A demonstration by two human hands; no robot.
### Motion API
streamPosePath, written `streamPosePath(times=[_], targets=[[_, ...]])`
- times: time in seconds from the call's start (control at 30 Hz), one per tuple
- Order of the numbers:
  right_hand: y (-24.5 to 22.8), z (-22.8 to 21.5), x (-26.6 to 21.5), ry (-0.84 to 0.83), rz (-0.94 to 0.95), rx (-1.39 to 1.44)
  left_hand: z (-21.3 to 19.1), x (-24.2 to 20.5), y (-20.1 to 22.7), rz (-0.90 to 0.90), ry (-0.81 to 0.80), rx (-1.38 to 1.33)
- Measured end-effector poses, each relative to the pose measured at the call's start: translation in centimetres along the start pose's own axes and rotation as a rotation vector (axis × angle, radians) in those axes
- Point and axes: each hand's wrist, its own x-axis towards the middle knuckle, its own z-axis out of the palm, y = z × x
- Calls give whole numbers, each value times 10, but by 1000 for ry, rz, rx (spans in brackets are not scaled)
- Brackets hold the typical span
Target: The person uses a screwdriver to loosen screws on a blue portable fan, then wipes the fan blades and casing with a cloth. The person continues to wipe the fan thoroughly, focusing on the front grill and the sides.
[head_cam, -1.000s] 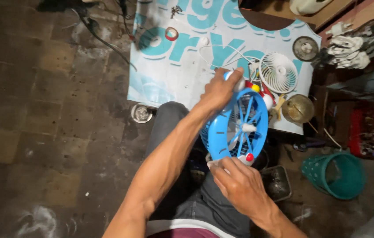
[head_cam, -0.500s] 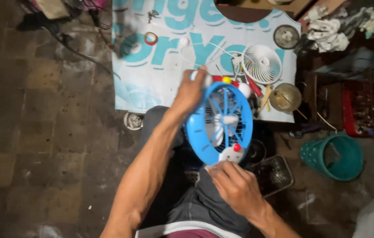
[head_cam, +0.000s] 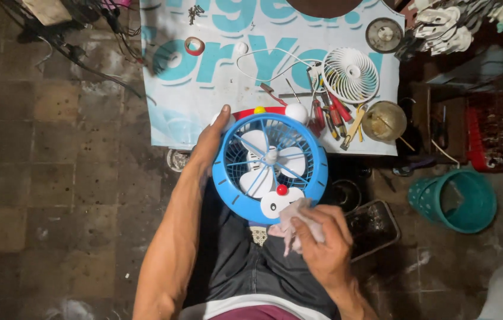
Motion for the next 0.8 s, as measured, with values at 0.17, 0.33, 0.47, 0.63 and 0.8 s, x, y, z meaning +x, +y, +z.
streamPosePath(times=[0.17,0.33,0.47,0.63,0.8], targets=[[19,6,1,55,127,-59,2,2,-1,-57,19,-28],[-39,42,23,-57,-331,-248,3,3,-5,-32,66,-32],[-27,45,20,-27,-173,-147,-9,12,-20,53,58,48],[-8,50,4,95,-30,-243,-4,10,-21,33,57,-78],[-20,54,6,2,-311,-386,-8,8,-23,47,72,-98]])
